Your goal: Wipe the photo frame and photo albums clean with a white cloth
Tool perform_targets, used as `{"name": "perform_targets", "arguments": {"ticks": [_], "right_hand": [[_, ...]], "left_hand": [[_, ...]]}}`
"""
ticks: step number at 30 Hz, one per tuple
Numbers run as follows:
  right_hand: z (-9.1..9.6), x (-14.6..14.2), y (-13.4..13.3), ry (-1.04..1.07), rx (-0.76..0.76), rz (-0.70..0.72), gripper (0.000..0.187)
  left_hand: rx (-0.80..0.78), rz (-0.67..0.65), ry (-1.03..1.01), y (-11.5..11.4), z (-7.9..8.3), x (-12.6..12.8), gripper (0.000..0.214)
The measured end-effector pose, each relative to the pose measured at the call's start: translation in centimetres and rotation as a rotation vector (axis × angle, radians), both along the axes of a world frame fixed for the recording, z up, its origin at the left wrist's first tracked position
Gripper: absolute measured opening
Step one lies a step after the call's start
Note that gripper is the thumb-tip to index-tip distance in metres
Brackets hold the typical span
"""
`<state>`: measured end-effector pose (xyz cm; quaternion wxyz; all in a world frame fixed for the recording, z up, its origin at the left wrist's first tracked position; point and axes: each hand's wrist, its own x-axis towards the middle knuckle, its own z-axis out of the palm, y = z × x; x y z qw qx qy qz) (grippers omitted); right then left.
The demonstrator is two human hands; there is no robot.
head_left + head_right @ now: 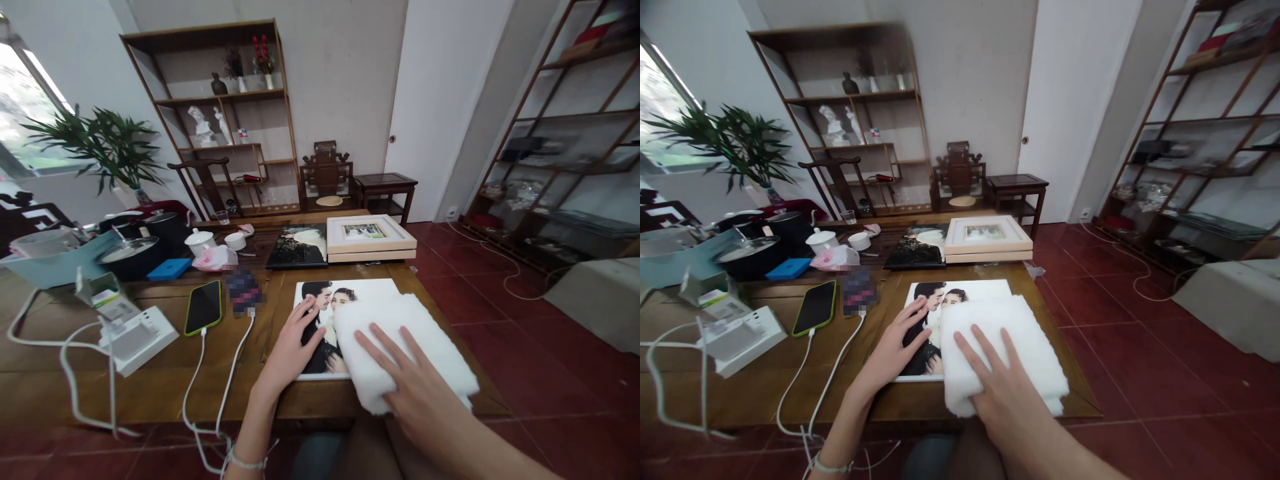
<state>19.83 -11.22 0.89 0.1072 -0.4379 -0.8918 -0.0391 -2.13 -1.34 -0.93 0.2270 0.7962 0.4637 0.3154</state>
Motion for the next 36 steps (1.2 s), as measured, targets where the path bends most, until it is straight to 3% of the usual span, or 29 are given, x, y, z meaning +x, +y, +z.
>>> {"name": "perform_targets", "arguments": {"ticks": [4, 8, 10, 13, 17, 19, 22, 26, 30, 33, 36], "right_hand": [[1.2, -0.4, 4.1, -0.046, 0.135, -0.04, 0.016], [1.7, -1.4, 6.9, -0.113, 0.044, -0.105, 0.02], [1.7, -2.0, 6.8, -0.122, -0.023, -0.121, 0.022], [0.9, -2.8, 4.4, -0.112, -0.063, -0.149, 0.02], [-1.0, -3.1, 0.1, -0.054, 0.044, -0.134, 0.016], [-1.4, -2.7, -0.8, -0.041, 0.075, -0.126, 0.017], [-0.7, -1.9, 0.8, -0.073, 0.011, -0.165, 0.022], [1.3, -0.9, 6.1, -0.133, -0.129, -0.203, 0.029], [2.0, -0.6, 10.0, -0.104, -0.104, -0.219, 0.043], [1.9, -0.7, 9.6, -0.115, -0.094, -0.214, 0.042], [1.5, -0.6, 6.3, -0.132, -0.115, -0.17, 0.032]], "left_hand": [[0.004, -0.013, -0.012, 0.0, -0.1, -0.1, 0.04], [0.005, -0.01, -0.003, 0.0, -0.1, -0.1, 0.041], [0.002, -0.013, -0.006, 0.0, -0.1, -0.1, 0.041], [0.006, -0.018, -0.002, 0.0, -0.1, -0.1, 0.041], [0.007, -0.007, 0.019, 0.0, -0.1, -0.1, 0.042], [0.003, -0.008, 0.014, 0.0, -0.1, 0.0, 0.042], [-0.011, -0.014, -0.001, 0.0, -0.1, -0.1, 0.042], [-0.007, -0.017, -0.012, 0.1, -0.2, -0.1, 0.042], [-0.012, -0.012, -0.026, -0.1, 0.0, -0.1, 0.042], [-0.02, -0.014, -0.031, -0.2, 0.1, -0.1, 0.043], [-0.034, -0.004, -0.028, -0.2, 0.0, -0.1, 0.043]]}}
